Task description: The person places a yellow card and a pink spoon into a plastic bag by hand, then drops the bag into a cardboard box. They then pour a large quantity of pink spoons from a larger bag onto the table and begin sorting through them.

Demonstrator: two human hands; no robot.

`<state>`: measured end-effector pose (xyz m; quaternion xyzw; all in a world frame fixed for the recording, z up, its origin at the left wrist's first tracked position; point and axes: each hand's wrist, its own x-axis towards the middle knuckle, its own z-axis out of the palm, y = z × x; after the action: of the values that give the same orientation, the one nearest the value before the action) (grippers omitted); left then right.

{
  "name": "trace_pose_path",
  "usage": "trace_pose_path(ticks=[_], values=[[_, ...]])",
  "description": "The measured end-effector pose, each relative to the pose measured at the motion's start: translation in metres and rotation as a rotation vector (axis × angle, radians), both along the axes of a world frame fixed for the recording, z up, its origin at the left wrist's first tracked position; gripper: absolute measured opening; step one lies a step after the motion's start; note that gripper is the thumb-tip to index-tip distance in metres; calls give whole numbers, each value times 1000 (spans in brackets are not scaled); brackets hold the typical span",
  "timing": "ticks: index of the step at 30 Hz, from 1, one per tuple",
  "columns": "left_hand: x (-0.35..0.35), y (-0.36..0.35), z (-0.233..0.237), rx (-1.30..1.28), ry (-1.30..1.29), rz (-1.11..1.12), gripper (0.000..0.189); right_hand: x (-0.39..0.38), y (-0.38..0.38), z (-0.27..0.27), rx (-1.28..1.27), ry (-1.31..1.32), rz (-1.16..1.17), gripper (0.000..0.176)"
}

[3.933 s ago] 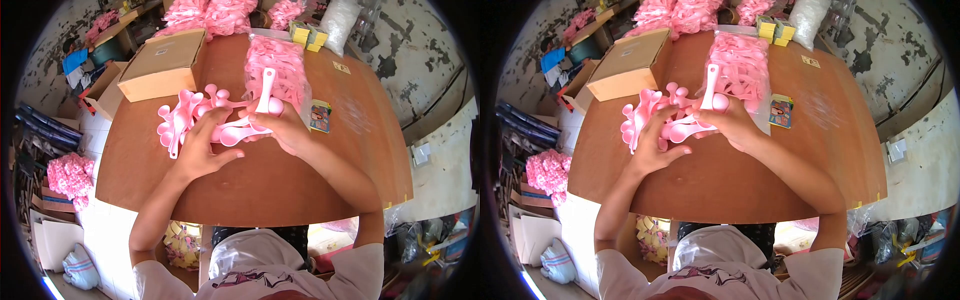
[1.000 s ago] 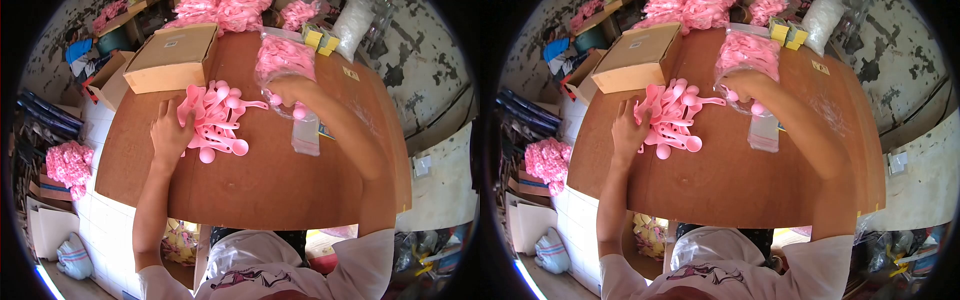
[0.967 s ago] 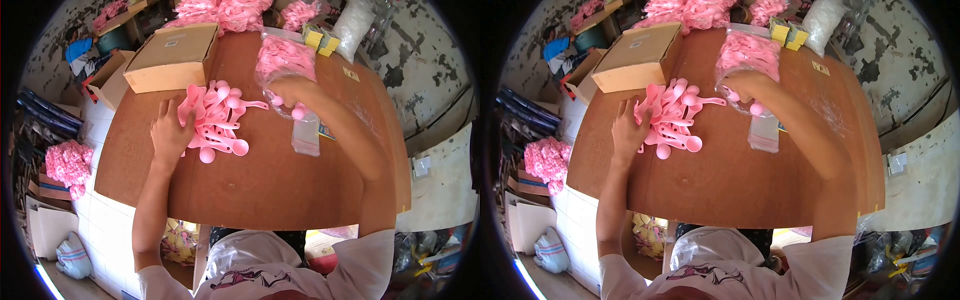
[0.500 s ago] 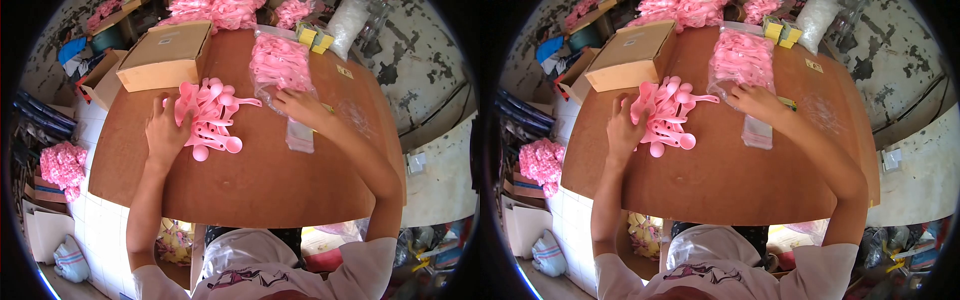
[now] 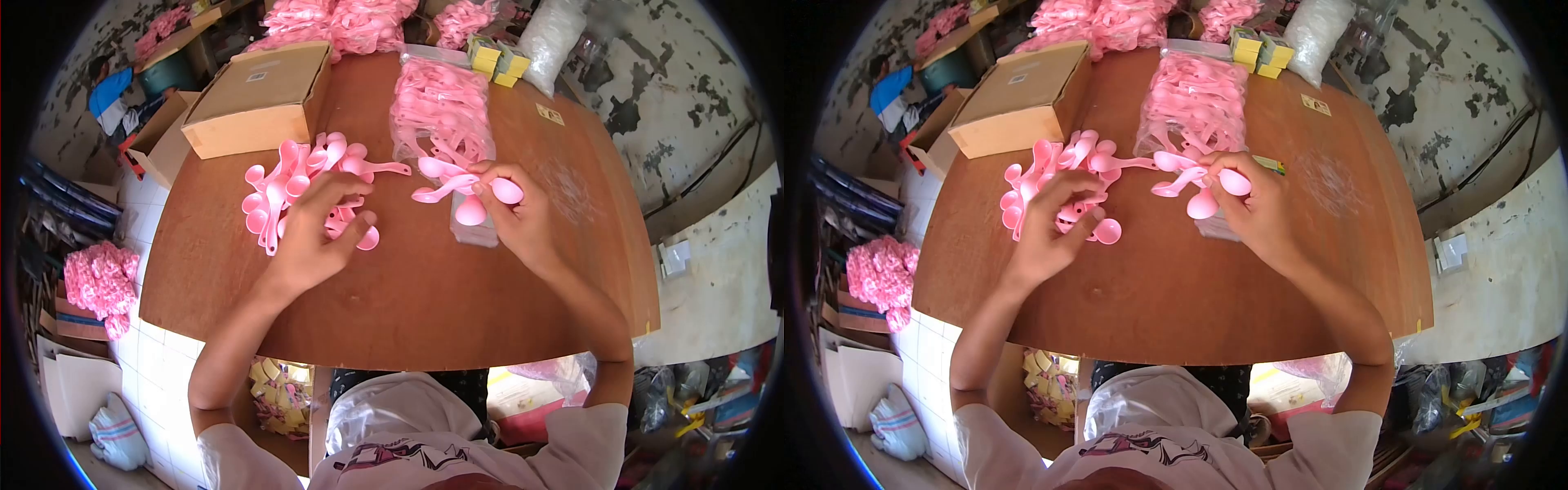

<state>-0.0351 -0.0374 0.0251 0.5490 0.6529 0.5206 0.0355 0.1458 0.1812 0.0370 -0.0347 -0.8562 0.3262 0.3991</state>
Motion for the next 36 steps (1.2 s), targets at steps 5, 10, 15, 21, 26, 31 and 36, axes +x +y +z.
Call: trace_pose_path(ticks=[5,10,15,21,26,31,36], values=[[21,12,-4,-361,-1018,-407,57,-4,-30,-12,-154,163,45,9],[42,31,-30,-121,-1422,-562,57,-9,-67,-45,124,103,223,28],[35,29,-53,82,-1462,-472,41,-16,-78,-52,185,124,213,32],[38,28,-47,83,-1441,-496,31,-17,-69,-60,48,188,170,31],[42,27,-40,125,-1481,-462,28,-15,-70,-60,144,233,139,31],[35,28,-41,224,-1529,-486,26,-11,-64,-61,94,167,84,32],[29,28,-36,281,-1421,-483,30,-9,-62,-59,126,178,49,32]])
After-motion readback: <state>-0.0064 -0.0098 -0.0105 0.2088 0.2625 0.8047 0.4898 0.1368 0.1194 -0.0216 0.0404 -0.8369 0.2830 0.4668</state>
